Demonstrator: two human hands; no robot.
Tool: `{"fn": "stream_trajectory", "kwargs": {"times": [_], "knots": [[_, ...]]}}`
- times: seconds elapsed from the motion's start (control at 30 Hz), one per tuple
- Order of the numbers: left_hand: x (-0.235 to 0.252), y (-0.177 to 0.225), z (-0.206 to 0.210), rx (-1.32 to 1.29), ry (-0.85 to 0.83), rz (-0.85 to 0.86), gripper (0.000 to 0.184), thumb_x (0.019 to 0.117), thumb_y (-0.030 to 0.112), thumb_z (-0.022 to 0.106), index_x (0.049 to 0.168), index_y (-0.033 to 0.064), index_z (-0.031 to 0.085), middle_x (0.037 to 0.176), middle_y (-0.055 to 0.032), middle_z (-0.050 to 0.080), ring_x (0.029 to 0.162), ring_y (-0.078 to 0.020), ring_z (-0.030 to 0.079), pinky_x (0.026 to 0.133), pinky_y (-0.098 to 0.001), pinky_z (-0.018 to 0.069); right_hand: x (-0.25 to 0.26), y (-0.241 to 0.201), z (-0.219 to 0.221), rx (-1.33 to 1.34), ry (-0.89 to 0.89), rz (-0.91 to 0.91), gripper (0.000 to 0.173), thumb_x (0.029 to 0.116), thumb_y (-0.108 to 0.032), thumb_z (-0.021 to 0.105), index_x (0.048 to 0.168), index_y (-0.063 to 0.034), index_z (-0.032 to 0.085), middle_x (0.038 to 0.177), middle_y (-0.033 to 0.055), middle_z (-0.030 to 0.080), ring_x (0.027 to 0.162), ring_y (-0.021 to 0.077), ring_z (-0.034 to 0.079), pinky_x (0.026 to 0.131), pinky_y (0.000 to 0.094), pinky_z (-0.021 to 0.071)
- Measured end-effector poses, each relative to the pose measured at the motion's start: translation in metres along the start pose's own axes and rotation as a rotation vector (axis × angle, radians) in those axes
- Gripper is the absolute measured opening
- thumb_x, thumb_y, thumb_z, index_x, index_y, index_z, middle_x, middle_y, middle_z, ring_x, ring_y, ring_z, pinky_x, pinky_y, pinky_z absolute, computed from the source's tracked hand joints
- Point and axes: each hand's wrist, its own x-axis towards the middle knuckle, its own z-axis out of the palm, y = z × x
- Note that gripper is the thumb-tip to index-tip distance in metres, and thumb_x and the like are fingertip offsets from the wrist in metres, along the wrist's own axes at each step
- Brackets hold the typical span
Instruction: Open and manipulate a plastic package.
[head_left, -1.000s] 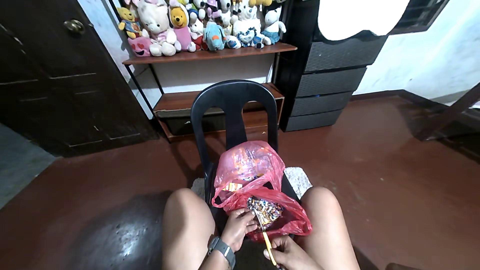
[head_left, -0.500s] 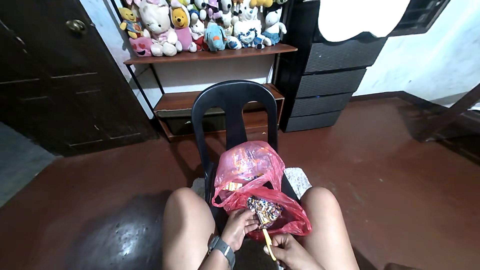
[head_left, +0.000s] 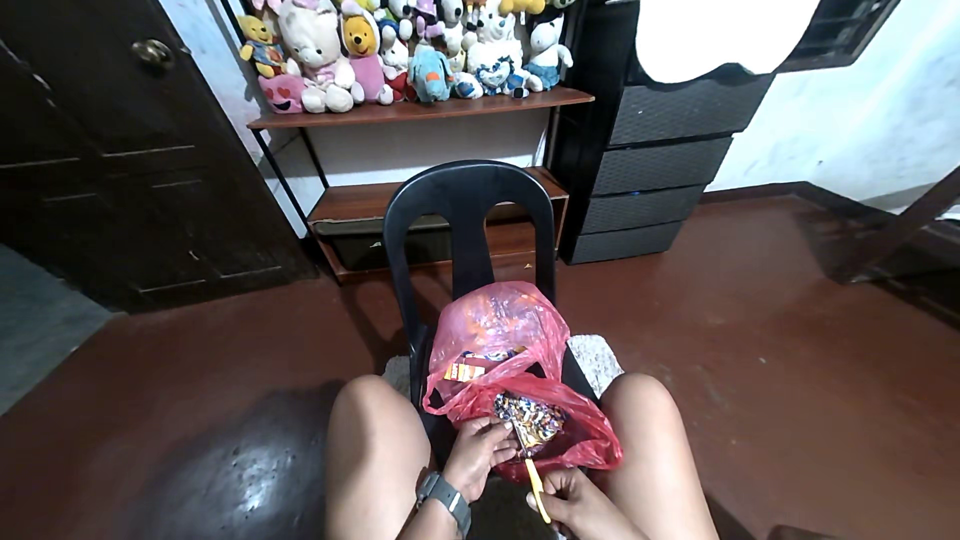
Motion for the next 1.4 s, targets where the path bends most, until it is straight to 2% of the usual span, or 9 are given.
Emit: {"fn": "stream_trajectory", "kwargs": {"times": [0.13, 0.23, 0.37, 0.5, 0.7, 0.93, 1.17, 1.3, 1.4], "knots": [[0.0005, 0.0002, 0.0003, -0.004, 0.006, 0.009, 0.015, 0.1024, 0.006, 0.059, 0.110, -0.0065, 0.063, 0.094, -0.0126, 0.072, 0.081, -0.0189, 0.072, 0.077, -0.0342, 0.0616, -0.0006, 0.0000, 0.0006, 0.014, -0.010, -0.025, 0.030, 0.0962, -0.028, 0.071, 0.074, -0.0092, 0.062, 0.063, -0.0029, 0.059, 0.053, 0.0051, 0.052, 0.053, 0.0239, 0.0443], [-0.0006, 0.0007, 0.0012, 0.007, 0.017, 0.008, 0.017, 0.1029, 0.006, 0.058, 0.113, -0.0069, 0.062, 0.095, -0.0126, 0.070, 0.081, -0.0186, 0.071, 0.077, -0.0345, 0.0614, -0.0007, 0.0000, 0.0014, 0.029, -0.017, -0.002, 0.029, 0.0946, -0.032, 0.071, 0.077, -0.0100, 0.064, 0.065, -0.0033, 0.059, 0.054, 0.0050, 0.053, 0.052, 0.0237, 0.0445], [-0.0006, 0.0001, 0.0006, 0.024, 0.011, 0.004, 0.016, 0.1024, 0.006, 0.059, 0.112, -0.0066, 0.063, 0.096, -0.0122, 0.070, 0.080, -0.0183, 0.071, 0.077, -0.0348, 0.0614, 0.0013, 0.0036, 0.0013, 0.022, -0.015, -0.005, 0.033, 0.0930, -0.036, 0.073, 0.075, -0.0102, 0.064, 0.064, -0.0030, 0.059, 0.054, 0.0059, 0.053, 0.052, 0.0247, 0.0447], [0.0007, -0.0005, 0.0010, 0.033, 0.008, -0.006, 0.016, 0.1017, 0.006, 0.060, 0.111, -0.0064, 0.063, 0.097, -0.0124, 0.070, 0.082, -0.0185, 0.071, 0.078, -0.0346, 0.0613, 0.0012, 0.0009, 0.0006, -0.012, 0.001, -0.019, 0.034, 0.0936, -0.033, 0.074, 0.073, -0.0096, 0.062, 0.063, -0.0031, 0.057, 0.055, 0.0060, 0.053, 0.055, 0.0258, 0.0453], [0.0025, 0.0009, 0.0017, 0.029, 0.017, -0.009, 0.017, 0.1028, 0.007, 0.059, 0.111, -0.0065, 0.063, 0.097, -0.0129, 0.071, 0.082, -0.0187, 0.071, 0.078, -0.0346, 0.0613, 0.0014, -0.0012, -0.0002, 0.017, -0.008, 0.000, 0.031, 0.0974, -0.028, 0.070, 0.074, -0.0099, 0.062, 0.063, -0.0036, 0.058, 0.053, 0.0046, 0.052, 0.052, 0.0231, 0.0437], [0.0029, 0.0026, -0.0006, 0.055, 0.038, -0.029, 0.019, 0.1019, 0.009, 0.062, 0.113, -0.0073, 0.063, 0.098, -0.0138, 0.070, 0.082, -0.0191, 0.070, 0.078, -0.0352, 0.0609, 0.0033, 0.0030, 0.0015, 0.024, -0.003, 0.017, 0.032, 0.0934, -0.034, 0.072, 0.075, -0.0102, 0.064, 0.063, -0.0033, 0.058, 0.054, 0.0055, 0.052, 0.052, 0.0243, 0.0442], [0.0023, 0.0041, -0.0004, 0.052, 0.013, -0.068, 0.019, 0.1033, 0.010, 0.059, 0.114, -0.0060, 0.062, 0.095, -0.0121, 0.070, 0.081, -0.0185, 0.070, 0.077, -0.0349, 0.0604, 0.0020, -0.0011, -0.0006, 0.002, -0.011, -0.008, 0.032, 0.0943, -0.030, 0.073, 0.072, -0.0101, 0.062, 0.063, -0.0036, 0.058, 0.055, 0.0053, 0.052, 0.055, 0.0251, 0.0453], [0.0022, 0.0065, 0.0014, 0.018, 0.040, -0.084, 0.022, 0.1046, 0.014, 0.057, 0.114, -0.0053, 0.062, 0.094, -0.0125, 0.070, 0.081, -0.0195, 0.070, 0.077, -0.0353, 0.0598, 0.0010, -0.0038, -0.0015, 0.036, -0.007, 0.005, 0.031, 0.0966, -0.029, 0.070, 0.073, -0.0108, 0.062, 0.062, -0.0042, 0.057, 0.052, 0.0040, 0.050, 0.051, 0.0222, 0.0420], [0.0019, 0.0055, 0.0010, 0.001, 0.057, -0.074, 0.020, 0.1041, 0.011, 0.057, 0.113, -0.0059, 0.061, 0.094, -0.0130, 0.069, 0.081, -0.0197, 0.070, 0.077, -0.0352, 0.0599, 0.0012, -0.0026, -0.0010, 0.058, -0.007, -0.004, 0.031, 0.0958, -0.028, 0.071, 0.072, -0.0116, 0.061, 0.061, -0.0046, 0.057, 0.051, 0.0034, 0.050, 0.050, 0.0214, 0.0416]]}}
